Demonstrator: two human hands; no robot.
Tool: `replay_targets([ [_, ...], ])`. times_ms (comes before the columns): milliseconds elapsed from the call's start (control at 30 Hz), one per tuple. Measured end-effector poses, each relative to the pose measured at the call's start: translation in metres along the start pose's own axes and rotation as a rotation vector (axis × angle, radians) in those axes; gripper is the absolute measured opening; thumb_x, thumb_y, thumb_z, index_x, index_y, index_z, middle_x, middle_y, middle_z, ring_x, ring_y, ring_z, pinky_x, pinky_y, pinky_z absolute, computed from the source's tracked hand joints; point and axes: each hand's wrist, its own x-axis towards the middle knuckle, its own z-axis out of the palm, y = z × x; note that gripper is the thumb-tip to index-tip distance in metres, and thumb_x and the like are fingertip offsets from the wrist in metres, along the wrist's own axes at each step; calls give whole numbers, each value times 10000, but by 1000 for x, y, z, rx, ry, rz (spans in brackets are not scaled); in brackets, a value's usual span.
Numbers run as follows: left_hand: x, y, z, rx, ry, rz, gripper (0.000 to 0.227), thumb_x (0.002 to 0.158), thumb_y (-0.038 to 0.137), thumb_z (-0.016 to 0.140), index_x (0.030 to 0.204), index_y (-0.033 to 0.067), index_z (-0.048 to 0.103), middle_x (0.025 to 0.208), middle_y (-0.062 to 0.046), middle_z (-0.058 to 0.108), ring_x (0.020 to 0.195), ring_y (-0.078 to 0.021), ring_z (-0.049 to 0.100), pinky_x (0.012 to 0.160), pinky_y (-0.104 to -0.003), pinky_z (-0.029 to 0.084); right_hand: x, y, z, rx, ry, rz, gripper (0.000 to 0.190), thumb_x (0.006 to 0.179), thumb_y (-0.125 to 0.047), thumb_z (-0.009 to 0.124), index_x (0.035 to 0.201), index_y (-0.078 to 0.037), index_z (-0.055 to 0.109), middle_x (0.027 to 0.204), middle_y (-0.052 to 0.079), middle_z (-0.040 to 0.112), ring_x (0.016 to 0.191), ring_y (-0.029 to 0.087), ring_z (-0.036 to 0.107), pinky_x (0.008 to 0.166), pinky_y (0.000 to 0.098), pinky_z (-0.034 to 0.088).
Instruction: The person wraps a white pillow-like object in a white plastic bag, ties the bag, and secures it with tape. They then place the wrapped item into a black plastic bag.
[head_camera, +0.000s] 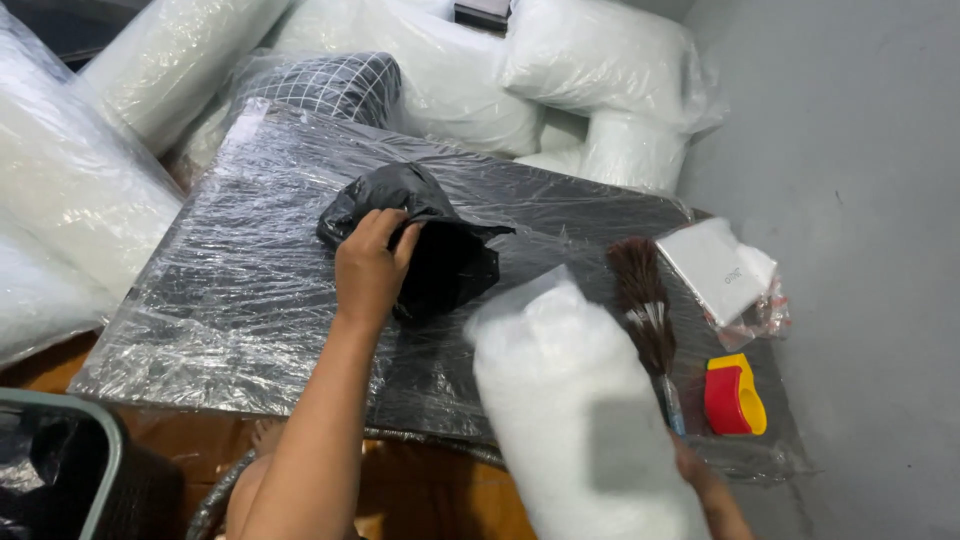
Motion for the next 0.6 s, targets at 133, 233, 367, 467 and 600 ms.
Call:
replay_targets([
  [133, 2, 12, -7, -74, -68, -111, 89, 930, 138, 789, 961, 89, 722, 791, -87, 677, 759, -313, 728, 628, -368, 592, 33, 97, -107, -110, -129, -4, 1047, 756, -719, 649, 1484, 11, 467, 1436, 150, 577, 1260, 253, 557, 1017, 428, 478],
  [233, 0, 27, -10, -154, -132, -82, 104, 910, 142, 797, 977, 91, 736, 833, -107, 714, 824, -331, 736, 692, -393, 603, 79, 163, -212, -184, -224, -16, 1116, 753, -795, 634, 1498, 15, 448, 1476, 141, 543, 1312, 244, 519, 1059, 427, 448],
  [367, 1, 60, -33, -331, -338, -83, 105, 888, 115, 793, 976, 72, 756, 864, -156, 750, 859, -368, 743, 734, -433, 603, 129, 206, -274, -262, -341, -39, 1211, 749, -897, 613, 1516, 20, 423, 1531, 128, 497, 1380, 233, 468, 1115, 427, 407],
  [467, -7, 47, -37, -371, -561, 56, 182, 926, 237, 754, 995, 70, 769, 947, -42, 780, 903, -225, 737, 800, -358, 535, 112, 119, -188, -331, -425, -55, 1283, 746, -974, 598, 1530, 24, 404, 1571, 118, 463, 1432, 224, 430, 1156, 426, 376],
  [600, -5, 47, -49, -389, -712, -19, 197, 904, 245, 769, 1012, 81, 785, 964, -55, 791, 847, -215, 749, 734, -340, 570, 87, -1, -64, 286, 259, 352, 917, 615, -331, 699, 1404, 129, 617, 1164, 263, 708, 1039, 353, 662, 858, 474, 493],
])
